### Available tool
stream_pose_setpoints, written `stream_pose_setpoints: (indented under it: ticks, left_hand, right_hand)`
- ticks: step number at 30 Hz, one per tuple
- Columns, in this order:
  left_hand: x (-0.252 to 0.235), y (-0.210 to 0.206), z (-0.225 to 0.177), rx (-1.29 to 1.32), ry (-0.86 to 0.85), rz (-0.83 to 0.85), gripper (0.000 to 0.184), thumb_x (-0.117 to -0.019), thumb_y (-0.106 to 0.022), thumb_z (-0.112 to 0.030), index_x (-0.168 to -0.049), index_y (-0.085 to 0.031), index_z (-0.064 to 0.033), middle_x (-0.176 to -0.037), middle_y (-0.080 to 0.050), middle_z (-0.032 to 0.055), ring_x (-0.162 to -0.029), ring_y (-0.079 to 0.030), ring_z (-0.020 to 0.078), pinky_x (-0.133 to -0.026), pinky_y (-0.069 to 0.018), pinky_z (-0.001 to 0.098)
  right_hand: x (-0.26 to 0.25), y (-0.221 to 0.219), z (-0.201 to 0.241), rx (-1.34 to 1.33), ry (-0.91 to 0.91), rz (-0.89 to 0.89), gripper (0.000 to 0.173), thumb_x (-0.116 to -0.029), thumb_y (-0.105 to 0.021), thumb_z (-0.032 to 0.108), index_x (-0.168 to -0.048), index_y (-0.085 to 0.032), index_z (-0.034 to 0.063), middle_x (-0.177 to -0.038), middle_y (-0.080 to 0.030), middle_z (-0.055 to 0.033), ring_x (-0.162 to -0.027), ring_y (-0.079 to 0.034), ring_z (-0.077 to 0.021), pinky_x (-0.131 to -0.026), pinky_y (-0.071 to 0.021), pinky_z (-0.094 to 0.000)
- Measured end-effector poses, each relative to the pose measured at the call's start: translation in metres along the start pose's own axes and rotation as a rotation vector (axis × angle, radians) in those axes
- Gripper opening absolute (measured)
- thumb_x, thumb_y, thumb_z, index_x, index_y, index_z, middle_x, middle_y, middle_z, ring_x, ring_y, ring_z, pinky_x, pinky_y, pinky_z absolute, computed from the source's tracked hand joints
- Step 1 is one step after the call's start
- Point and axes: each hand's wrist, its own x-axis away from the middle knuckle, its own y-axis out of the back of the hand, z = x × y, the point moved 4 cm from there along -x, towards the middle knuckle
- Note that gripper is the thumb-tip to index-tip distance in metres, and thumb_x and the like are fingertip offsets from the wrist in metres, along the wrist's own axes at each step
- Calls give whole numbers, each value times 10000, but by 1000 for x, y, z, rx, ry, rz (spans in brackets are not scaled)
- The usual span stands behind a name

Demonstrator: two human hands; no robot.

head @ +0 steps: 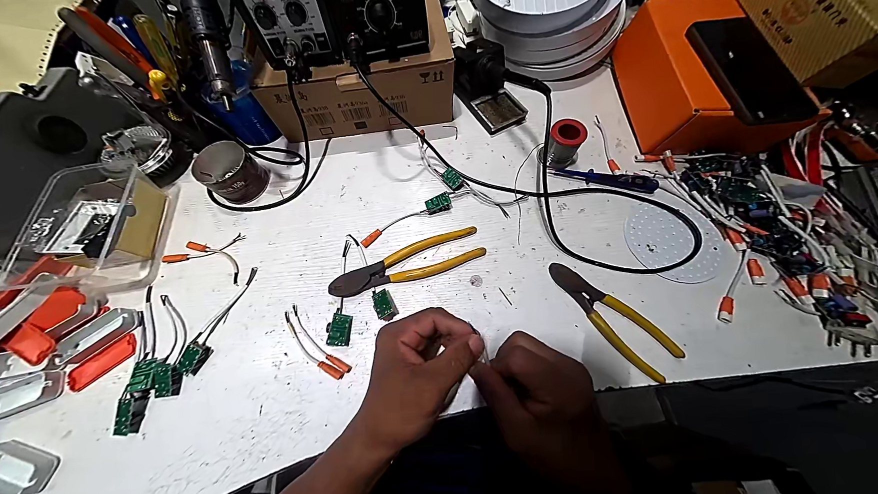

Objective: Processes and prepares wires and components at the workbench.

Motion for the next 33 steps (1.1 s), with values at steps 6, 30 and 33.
stream_pose_setpoints:
  ticks: [6,30,33]
  left_hand:
    - [-3,7,3,108,97,11,169,-995,-632,-118,-893,-737,-35,-781,-708,13,-710,-658,55,-689,-558,217]
    - [-2,1,-2,23,-8,63,105,-990,-651,-114,-901,-672,-62,-779,-635,-49,-684,-586,-4,-631,-498,160]
    - [-1,-3,-8,-116,-18,145,98,-964,-658,-74,-870,-669,-44,-768,-635,-50,-692,-583,-20,-635,-496,146]
  right_hand:
    - [-4,0,1,-27,-33,32,287,-975,-684,295,-762,-681,104,-706,-571,27,-599,-523,-16,-507,-424,-181]
    - [-8,-3,-2,-506,-71,-25,212,-945,-742,194,-1050,-739,10,-952,-670,-34,-787,-630,-31,-651,-550,-155]
    - [-17,4,-1,-559,-83,-6,189,-954,-728,152,-1036,-742,-18,-965,-676,-56,-818,-653,-57,-694,-579,-178]
